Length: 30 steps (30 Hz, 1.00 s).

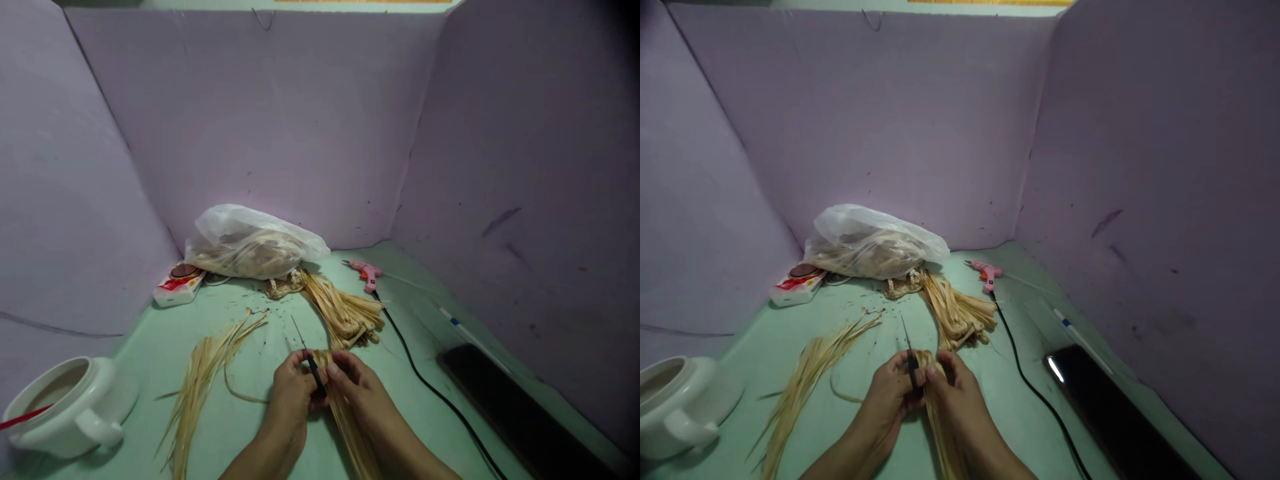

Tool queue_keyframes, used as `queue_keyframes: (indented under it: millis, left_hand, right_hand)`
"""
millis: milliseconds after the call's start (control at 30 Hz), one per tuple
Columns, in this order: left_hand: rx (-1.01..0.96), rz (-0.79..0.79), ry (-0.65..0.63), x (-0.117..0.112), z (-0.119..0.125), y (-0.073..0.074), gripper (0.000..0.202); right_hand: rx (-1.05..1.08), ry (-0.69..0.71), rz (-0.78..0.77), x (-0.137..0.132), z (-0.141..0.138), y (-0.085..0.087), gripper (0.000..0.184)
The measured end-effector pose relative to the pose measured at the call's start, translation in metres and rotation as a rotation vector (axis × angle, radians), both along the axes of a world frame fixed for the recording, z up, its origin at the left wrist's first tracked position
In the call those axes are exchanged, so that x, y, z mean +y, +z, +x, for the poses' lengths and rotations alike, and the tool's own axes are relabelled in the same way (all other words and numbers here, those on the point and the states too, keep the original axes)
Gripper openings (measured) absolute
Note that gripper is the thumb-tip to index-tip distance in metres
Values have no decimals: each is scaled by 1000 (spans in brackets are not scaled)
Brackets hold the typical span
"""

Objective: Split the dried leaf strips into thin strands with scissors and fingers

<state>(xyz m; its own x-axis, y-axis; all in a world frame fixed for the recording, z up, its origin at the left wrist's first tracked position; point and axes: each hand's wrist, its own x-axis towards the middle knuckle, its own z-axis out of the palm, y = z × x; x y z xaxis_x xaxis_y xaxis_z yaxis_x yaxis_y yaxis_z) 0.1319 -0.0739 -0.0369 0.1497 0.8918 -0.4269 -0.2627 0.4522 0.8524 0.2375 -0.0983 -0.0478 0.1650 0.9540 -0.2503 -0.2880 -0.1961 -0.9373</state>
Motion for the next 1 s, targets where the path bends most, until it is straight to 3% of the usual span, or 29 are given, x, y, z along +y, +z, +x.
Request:
queue_keyframes:
  millis: [167, 400, 633, 800, 900, 1000]
  left_hand:
    - [103, 36, -52, 5, -3, 4, 45]
    - [211, 38, -93, 16, -7, -6, 50]
    - [342, 93, -320, 15, -15, 21, 39]
    - [273, 128, -255, 22, -9, 9, 41]
    - [284, 87, -239, 35, 6, 3, 33]
    - [353, 37, -235, 53, 24, 6, 25]
  right_hand:
    - [121, 23, -39, 1, 8, 1, 47]
    - [-64, 41, 51, 4, 17, 3, 35]
    - [-127, 31, 59, 6, 23, 6, 39]
    - [-110, 134, 125, 2, 19, 8, 44]
    - [-101, 152, 210, 2, 18, 2, 33]
    - [-116, 154, 226, 6, 21, -6, 22]
